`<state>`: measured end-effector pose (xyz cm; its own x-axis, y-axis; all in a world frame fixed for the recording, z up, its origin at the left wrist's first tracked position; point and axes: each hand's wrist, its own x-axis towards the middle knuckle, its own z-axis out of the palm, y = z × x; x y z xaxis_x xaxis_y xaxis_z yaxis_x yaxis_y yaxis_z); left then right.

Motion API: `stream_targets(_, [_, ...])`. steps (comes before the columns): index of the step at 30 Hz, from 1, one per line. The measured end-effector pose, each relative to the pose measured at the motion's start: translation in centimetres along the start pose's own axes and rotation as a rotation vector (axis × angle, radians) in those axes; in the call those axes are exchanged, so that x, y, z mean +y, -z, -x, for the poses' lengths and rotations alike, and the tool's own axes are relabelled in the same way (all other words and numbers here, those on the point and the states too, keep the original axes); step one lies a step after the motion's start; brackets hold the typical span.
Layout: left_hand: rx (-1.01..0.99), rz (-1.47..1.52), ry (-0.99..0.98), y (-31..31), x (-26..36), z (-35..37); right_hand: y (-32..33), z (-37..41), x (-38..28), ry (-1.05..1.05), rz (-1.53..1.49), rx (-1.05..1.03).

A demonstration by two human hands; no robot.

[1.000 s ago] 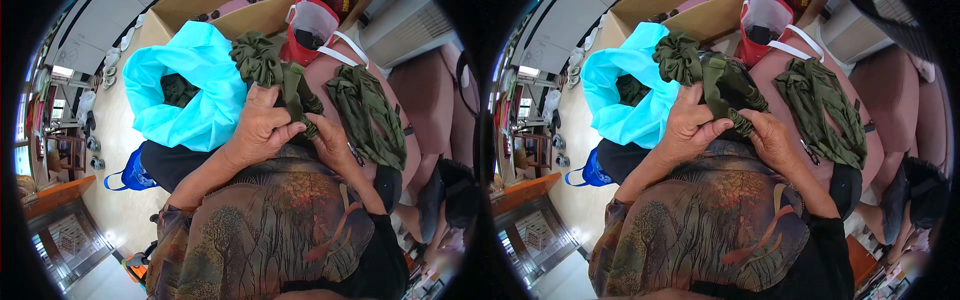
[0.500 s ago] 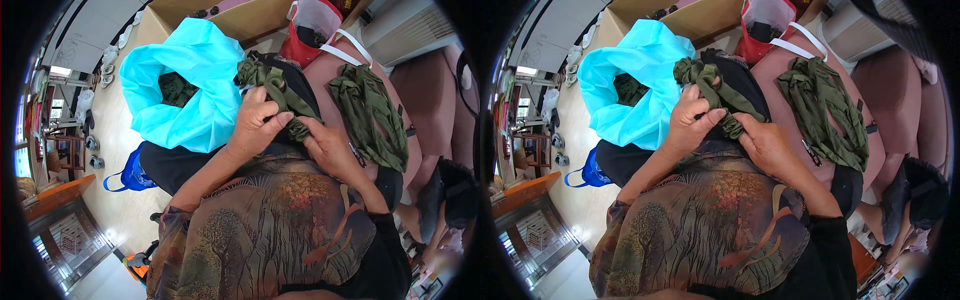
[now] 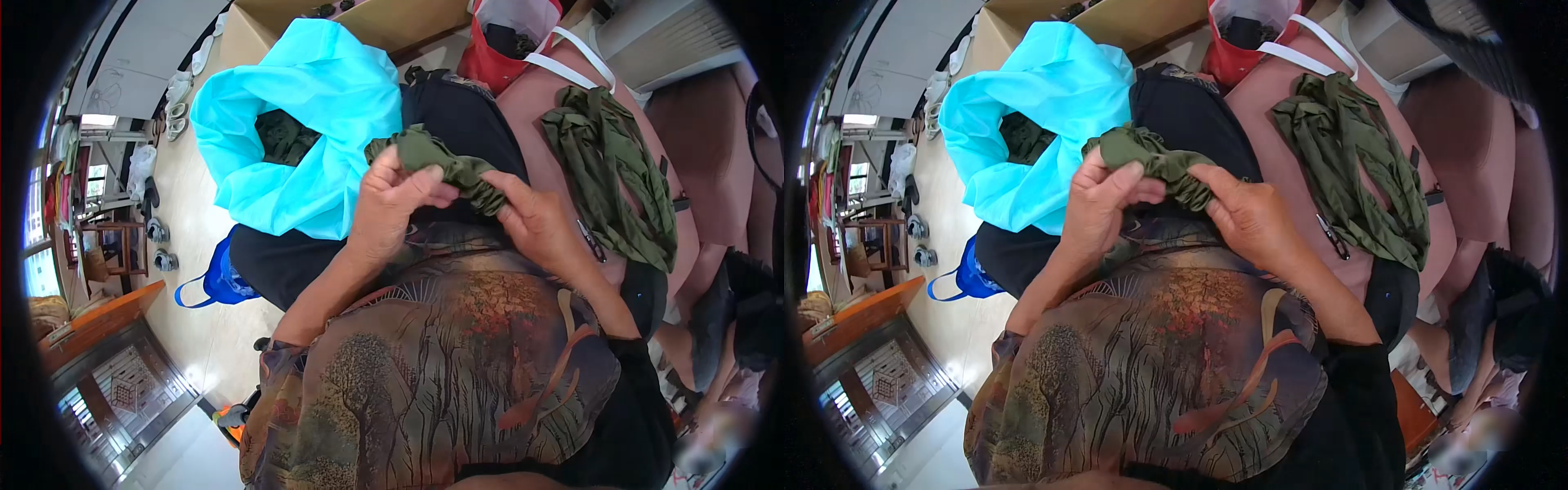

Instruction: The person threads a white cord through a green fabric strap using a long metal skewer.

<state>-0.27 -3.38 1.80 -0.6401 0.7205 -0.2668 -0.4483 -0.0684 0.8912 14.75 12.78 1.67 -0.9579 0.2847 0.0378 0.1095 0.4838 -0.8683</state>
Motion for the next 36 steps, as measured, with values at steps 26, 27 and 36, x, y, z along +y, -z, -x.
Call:
stream_targets(26, [-0.349, -0.430, 0.063, 7.0, 1.6, -7.7, 1.1, -1.7, 5.3, -0.605, -0.842, 0.116])
stream_targets(27, [-0.367, -0.457, 0.071, 7.2, 1.6, -8.0, 1.1, -1.7, 5.4, -0.605, -0.852, 0.112])
stream_targets(36, [-0.415, -0.595, 0.054, 7.5, 1.9, -9.2, 1.3, -1.5, 5.7, -0.614, -0.909, 0.082])
